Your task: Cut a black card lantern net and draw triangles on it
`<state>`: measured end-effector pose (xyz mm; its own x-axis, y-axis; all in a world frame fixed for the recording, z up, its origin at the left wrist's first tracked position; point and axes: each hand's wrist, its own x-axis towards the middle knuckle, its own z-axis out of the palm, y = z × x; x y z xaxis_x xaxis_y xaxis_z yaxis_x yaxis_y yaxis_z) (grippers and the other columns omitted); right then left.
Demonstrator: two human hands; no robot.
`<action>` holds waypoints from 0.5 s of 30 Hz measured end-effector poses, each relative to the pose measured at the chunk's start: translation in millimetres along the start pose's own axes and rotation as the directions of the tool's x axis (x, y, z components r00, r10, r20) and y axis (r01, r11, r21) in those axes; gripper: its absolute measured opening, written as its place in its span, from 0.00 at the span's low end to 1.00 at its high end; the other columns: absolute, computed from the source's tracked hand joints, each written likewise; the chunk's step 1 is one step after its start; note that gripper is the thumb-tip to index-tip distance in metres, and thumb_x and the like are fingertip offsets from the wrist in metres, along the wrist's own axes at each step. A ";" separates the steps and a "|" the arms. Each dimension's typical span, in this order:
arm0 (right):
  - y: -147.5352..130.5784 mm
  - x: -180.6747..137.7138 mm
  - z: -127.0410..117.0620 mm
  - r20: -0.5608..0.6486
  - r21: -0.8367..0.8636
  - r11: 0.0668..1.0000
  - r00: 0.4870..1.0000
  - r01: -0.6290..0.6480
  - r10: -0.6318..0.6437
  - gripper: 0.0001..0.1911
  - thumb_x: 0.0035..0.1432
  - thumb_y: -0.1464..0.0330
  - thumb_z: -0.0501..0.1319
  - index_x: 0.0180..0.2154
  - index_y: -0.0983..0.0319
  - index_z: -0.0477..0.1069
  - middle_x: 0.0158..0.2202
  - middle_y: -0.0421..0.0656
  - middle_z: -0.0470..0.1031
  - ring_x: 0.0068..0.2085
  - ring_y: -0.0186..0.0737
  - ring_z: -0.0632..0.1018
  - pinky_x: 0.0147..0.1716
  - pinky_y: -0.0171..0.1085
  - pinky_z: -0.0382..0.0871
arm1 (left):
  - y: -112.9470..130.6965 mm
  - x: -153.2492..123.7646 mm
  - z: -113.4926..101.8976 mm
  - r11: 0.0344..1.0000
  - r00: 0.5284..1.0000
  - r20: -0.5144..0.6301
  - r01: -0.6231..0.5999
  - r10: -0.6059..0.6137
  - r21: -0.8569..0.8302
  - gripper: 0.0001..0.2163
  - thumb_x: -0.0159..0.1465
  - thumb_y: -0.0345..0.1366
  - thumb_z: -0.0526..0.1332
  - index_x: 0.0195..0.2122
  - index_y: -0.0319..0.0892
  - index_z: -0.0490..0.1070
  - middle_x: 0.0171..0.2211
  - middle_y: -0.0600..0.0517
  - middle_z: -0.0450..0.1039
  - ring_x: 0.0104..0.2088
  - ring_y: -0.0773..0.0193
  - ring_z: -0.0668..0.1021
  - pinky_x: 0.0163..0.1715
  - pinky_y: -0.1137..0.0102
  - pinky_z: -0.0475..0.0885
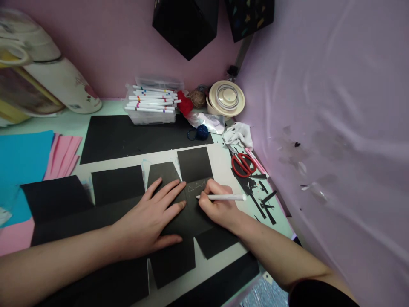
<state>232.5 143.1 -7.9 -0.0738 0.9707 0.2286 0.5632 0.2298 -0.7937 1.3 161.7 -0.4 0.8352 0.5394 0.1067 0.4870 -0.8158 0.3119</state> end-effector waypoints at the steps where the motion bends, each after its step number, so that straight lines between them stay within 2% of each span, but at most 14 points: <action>1: 0.5 -0.4 -0.1 -0.007 0.011 1.000 1.000 0.005 -0.004 0.12 0.56 0.70 0.58 0.23 0.58 0.58 0.19 0.35 0.64 0.21 0.32 0.65 0.22 0.33 0.58 | 0.0 -0.1 -0.1 1.000 1.000 0.002 -0.001 0.001 0.000 0.29 0.61 0.58 0.60 0.54 0.40 0.69 0.66 0.35 0.55 0.67 0.41 0.56 0.65 0.43 0.46; 3: 1.5 -1.2 -0.2 -0.003 0.042 0.999 1.000 0.031 -0.030 0.12 0.57 0.69 0.57 0.23 0.58 0.59 0.20 0.36 0.65 0.21 0.32 0.66 0.22 0.34 0.59 | 0.1 -0.3 -0.6 1.000 1.000 0.010 -0.003 0.003 0.003 0.29 0.61 0.57 0.59 0.54 0.40 0.69 0.66 0.35 0.55 0.67 0.41 0.56 0.64 0.43 0.46; 8: 3.1 -2.4 0.1 0.097 0.053 0.994 0.990 0.098 -0.103 0.11 0.59 0.68 0.58 0.25 0.58 0.60 0.21 0.38 0.69 0.21 0.32 0.67 0.22 0.34 0.60 | 0.5 -0.5 -1.2 1.000 1.000 0.017 -0.005 0.005 0.004 0.29 0.62 0.57 0.59 0.55 0.40 0.68 0.67 0.34 0.54 0.67 0.41 0.56 0.64 0.43 0.45; 15: 1.4 -2.0 0.6 0.109 0.003 0.993 0.987 0.119 -0.118 0.11 0.60 0.69 0.59 0.25 0.59 0.63 0.22 0.38 0.71 0.22 0.32 0.69 0.23 0.34 0.61 | 0.1 0.8 -2.1 1.000 0.999 0.032 -0.010 0.010 0.007 0.28 0.62 0.57 0.58 0.54 0.39 0.68 0.67 0.33 0.54 0.67 0.40 0.55 0.64 0.42 0.46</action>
<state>232.9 141.5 -9.7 -0.2295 0.9385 0.2579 0.5477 0.3435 -0.7629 1.4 162.5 1.7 0.8479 0.5241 0.0792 0.4801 -0.8227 0.3046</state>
